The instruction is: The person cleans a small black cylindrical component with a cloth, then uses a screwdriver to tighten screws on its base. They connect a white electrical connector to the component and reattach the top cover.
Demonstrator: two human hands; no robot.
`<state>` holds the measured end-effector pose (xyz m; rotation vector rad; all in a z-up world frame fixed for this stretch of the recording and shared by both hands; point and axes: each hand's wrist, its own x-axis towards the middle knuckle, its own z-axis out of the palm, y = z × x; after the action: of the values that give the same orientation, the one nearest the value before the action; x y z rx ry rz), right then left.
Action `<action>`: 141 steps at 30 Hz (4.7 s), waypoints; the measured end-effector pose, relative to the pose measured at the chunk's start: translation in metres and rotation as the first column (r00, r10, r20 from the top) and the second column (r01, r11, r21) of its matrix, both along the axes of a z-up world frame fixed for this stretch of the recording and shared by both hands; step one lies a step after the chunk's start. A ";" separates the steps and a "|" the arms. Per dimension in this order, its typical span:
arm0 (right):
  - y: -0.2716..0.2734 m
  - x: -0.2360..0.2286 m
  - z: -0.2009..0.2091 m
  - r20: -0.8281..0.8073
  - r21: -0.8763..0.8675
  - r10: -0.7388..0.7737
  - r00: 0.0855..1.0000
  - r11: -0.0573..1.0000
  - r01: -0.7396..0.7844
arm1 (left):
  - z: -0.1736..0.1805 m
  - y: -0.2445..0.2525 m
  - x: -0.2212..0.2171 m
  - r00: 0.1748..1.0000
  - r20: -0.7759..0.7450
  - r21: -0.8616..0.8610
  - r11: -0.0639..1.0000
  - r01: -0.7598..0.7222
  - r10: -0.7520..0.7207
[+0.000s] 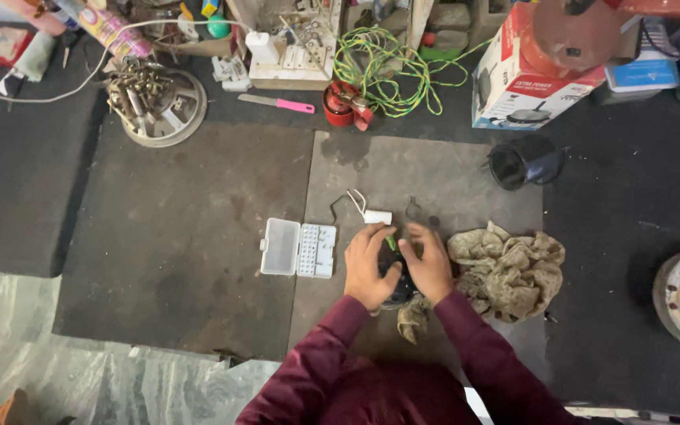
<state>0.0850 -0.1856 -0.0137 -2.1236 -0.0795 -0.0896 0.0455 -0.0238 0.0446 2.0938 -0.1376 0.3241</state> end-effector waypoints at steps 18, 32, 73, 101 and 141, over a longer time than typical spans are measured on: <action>-0.107 0.110 0.018 0.250 -0.508 -0.376 0.892 0.734 0.452 | -0.020 -0.024 0.024 0.971 -0.237 0.149 0.989 0.020 0.016; -0.066 0.019 0.040 0.320 0.207 -0.385 0.866 0.920 0.332 | -0.034 -0.008 -0.011 0.985 -0.142 0.143 0.987 -0.073 0.094; -0.015 -0.014 0.089 0.366 -0.448 0.226 0.903 0.893 -0.042 | -0.010 0.005 -0.032 0.977 -0.187 -0.012 0.994 -0.105 0.101; -0.003 -0.006 0.078 -0.210 0.630 0.351 0.912 0.762 -0.148 | -0.002 0.016 -0.015 0.998 -0.001 -0.131 0.990 0.059 -0.059; 0.050 0.030 0.086 0.368 -0.402 0.332 0.869 0.899 -0.173 | -0.088 0.013 -0.002 0.900 -0.407 -0.806 0.526 -0.273 -0.157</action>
<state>0.1148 -0.1352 0.0728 -2.3991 -0.6906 -0.4131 0.0435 -0.0107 -0.0433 1.1050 0.3262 -0.0715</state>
